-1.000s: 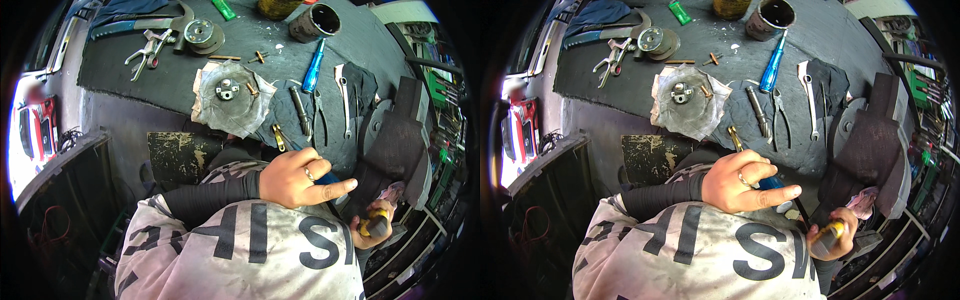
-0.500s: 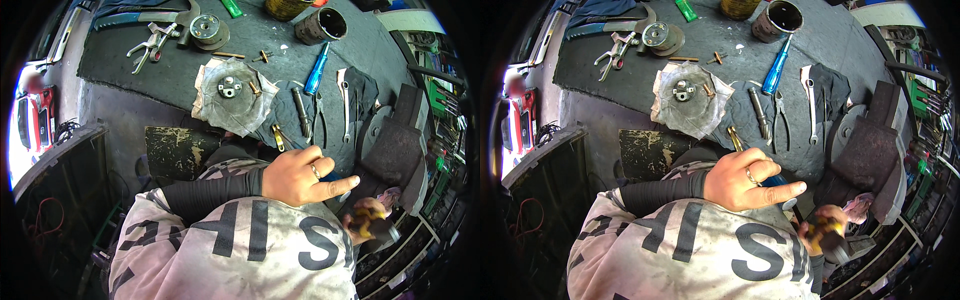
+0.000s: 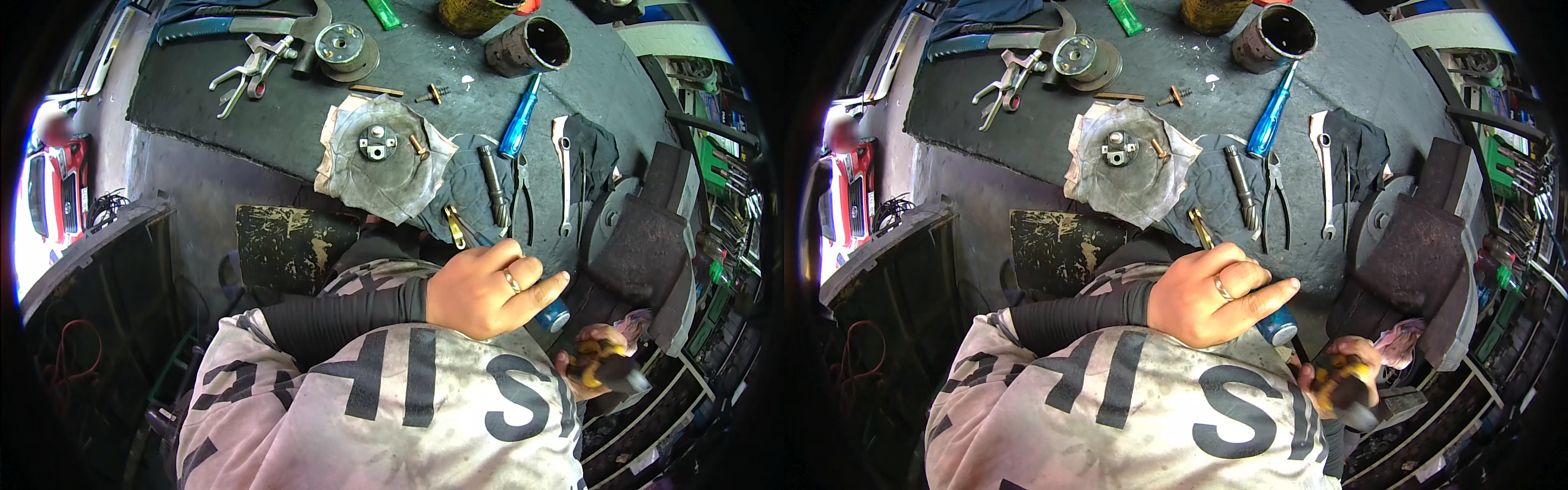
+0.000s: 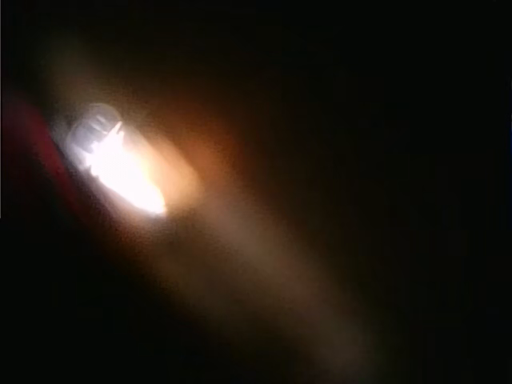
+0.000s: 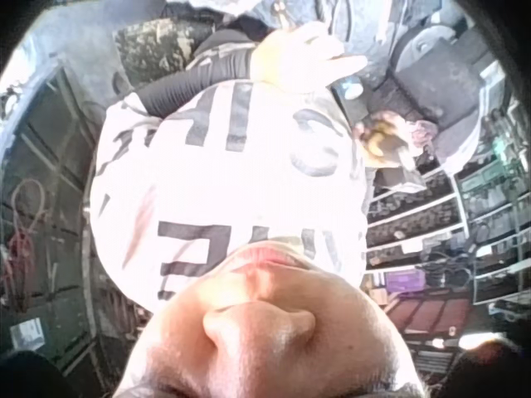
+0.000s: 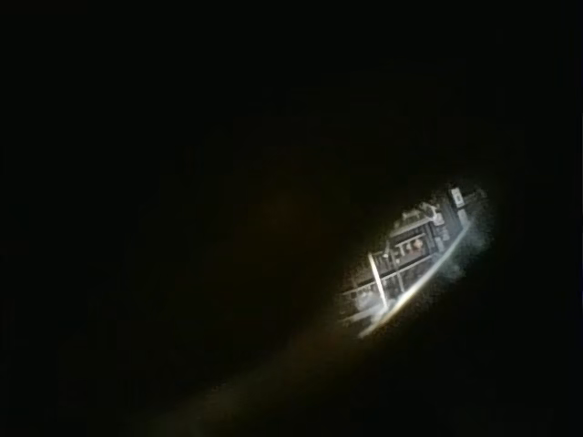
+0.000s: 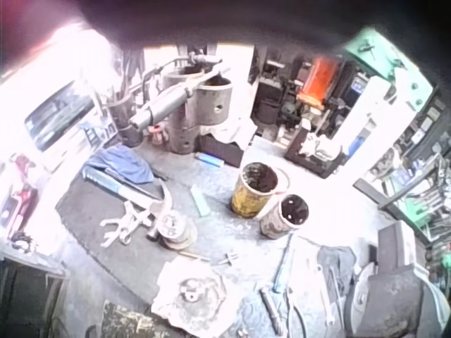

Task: The person sits on the floor and uses pliers and a spray can to clean and adjust a small metal rod with a spring. They repeatedly bend the rod, spray it, and inspect it while handling it with both hands. The workspace includes scattered tools and parts on the floor and a nearby workbench.

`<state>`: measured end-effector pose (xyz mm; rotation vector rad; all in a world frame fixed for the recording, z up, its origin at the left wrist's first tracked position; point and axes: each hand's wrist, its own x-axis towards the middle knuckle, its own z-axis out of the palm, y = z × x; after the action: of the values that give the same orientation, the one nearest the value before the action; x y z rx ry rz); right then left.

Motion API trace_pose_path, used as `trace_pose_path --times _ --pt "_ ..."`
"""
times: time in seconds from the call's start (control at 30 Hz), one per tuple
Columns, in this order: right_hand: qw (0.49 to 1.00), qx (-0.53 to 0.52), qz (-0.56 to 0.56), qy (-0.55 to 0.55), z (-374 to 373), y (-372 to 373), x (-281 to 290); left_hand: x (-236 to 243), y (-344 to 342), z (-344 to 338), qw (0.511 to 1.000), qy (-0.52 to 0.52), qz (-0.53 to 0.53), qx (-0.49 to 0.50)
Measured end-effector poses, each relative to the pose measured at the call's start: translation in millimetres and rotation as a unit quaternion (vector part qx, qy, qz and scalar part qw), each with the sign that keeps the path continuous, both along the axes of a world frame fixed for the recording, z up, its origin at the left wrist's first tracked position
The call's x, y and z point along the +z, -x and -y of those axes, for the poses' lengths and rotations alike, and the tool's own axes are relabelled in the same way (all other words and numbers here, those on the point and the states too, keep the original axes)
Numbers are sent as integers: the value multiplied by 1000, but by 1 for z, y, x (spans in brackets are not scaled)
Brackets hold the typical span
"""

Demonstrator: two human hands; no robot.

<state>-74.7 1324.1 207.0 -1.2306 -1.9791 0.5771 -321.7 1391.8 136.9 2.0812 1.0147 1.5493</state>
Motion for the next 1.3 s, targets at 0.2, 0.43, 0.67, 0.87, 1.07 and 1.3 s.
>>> trace_pose_path --times 0.2,0.43,0.67,0.87,1.07,1.3 --pt "986 48 160 25 -6 3 14 4 3 1 1000 29 1 -6" --pt "994 8 97 50 -7 8 16 2 2 1 1000 23 0 0" --pt "995 -4 89 44 -6 1 17 2 2 1 1000 28 1 14" --pt "996 -55 68 -2 6 0 8 9 9 -2 998 53 7 -37" --pt "995 -19 93 34 2 8 8 1 2 -1 1000 25 1 5" --pt "985 44 156 61 -14 16 22 8 7 1 998 56 -1 -23"
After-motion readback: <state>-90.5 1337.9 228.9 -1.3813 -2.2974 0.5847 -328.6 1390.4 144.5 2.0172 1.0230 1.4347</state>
